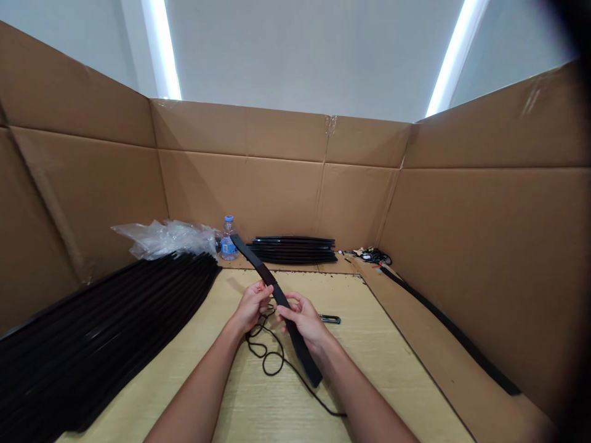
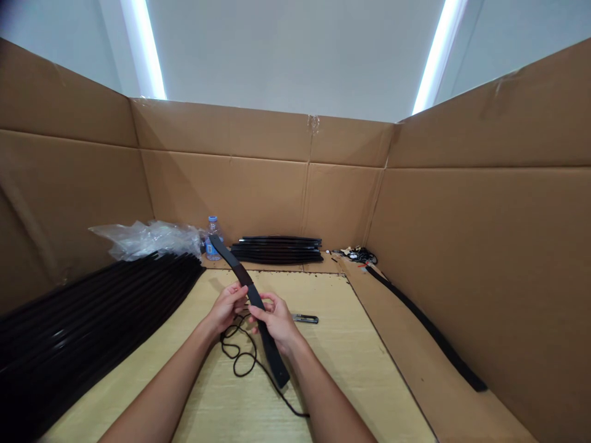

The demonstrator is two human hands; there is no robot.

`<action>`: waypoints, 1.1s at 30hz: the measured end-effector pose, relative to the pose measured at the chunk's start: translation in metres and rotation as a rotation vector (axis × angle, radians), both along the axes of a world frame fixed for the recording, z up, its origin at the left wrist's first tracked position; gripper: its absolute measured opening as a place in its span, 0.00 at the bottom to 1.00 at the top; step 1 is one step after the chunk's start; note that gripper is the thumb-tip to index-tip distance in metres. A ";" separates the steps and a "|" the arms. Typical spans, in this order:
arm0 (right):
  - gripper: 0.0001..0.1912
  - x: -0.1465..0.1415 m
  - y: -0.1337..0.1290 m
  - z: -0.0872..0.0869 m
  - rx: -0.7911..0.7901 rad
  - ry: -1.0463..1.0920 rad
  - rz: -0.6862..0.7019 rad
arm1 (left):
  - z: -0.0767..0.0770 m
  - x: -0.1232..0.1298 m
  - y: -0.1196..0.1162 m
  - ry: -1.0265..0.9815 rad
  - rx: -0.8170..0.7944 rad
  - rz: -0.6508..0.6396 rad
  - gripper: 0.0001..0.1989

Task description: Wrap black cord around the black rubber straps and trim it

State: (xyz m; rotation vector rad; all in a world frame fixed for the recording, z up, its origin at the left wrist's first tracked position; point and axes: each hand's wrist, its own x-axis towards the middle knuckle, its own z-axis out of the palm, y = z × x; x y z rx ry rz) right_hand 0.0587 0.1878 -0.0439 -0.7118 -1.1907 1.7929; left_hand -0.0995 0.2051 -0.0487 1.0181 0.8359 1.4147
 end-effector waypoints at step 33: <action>0.40 0.004 0.001 0.002 -0.062 -0.025 -0.041 | -0.004 -0.002 0.002 0.108 -0.005 0.016 0.28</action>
